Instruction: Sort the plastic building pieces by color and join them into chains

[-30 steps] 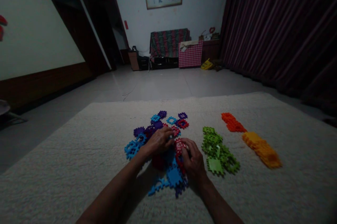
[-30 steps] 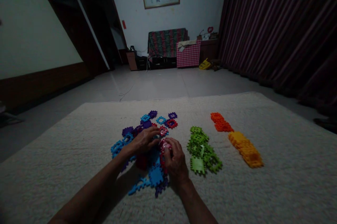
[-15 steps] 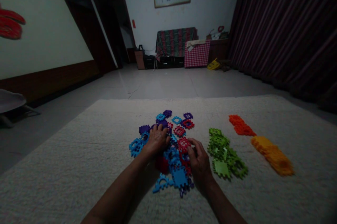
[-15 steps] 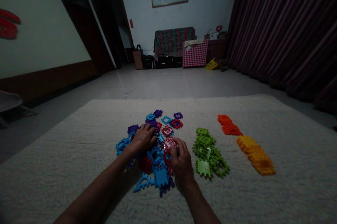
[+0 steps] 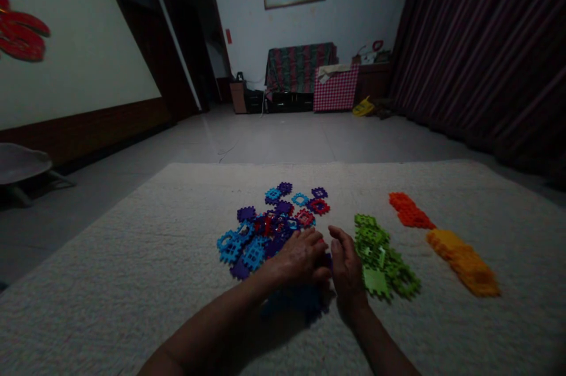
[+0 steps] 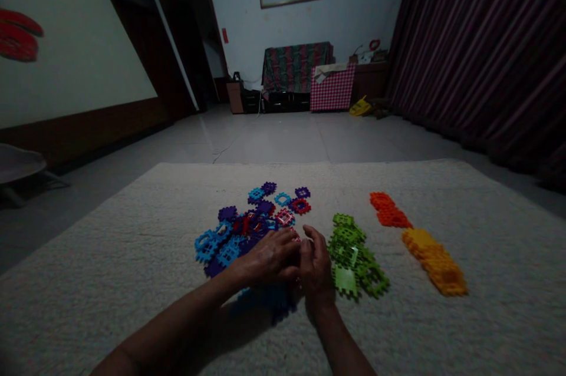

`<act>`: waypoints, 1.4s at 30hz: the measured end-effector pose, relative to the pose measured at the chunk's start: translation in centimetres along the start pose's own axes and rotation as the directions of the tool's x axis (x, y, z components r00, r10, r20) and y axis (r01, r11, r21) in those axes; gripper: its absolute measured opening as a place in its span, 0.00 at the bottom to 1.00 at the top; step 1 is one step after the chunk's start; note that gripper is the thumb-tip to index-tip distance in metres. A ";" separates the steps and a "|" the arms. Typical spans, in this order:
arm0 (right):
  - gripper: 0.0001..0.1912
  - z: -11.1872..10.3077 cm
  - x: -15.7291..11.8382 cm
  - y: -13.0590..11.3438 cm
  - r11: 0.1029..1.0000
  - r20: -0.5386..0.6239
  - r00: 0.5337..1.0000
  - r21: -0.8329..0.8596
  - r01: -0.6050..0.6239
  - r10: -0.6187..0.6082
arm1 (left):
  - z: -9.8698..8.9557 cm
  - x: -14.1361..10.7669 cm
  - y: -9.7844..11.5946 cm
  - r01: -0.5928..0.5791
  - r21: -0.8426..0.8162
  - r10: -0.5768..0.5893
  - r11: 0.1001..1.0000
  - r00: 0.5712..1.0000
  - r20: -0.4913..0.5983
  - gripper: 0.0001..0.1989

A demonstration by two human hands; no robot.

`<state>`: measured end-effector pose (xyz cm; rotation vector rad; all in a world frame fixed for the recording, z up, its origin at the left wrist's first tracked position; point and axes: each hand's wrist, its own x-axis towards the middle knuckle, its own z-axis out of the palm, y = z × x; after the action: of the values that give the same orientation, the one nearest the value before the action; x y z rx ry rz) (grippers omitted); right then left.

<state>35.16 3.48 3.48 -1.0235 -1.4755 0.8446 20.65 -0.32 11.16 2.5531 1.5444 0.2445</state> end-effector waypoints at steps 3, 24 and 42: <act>0.22 -0.1 0.0 0.0 1.000 -0.038 0.999 -0.002 0.015 -0.015 | 1.8 0.1 0.6 -0.121 -0.030 0.122 0.992 0.992 0.028 0.28; 0.28 -11.5 3.2 0.7 0.814 0.060 0.975 -0.541 0.212 -0.214 | 3.4 11.9 2.4 0.139 -0.293 -0.204 0.946 0.958 -0.202 0.21; 0.18 -11.4 11.4 5.3 0.896 0.239 0.971 -0.434 0.093 0.015 | 7.7 14.8 2.3 0.190 -0.307 -0.260 0.933 0.943 -0.207 0.16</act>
<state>46.86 15.66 4.58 -1.2521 -1.9458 0.6256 31.10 11.46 5.03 2.1659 1.7259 0.7202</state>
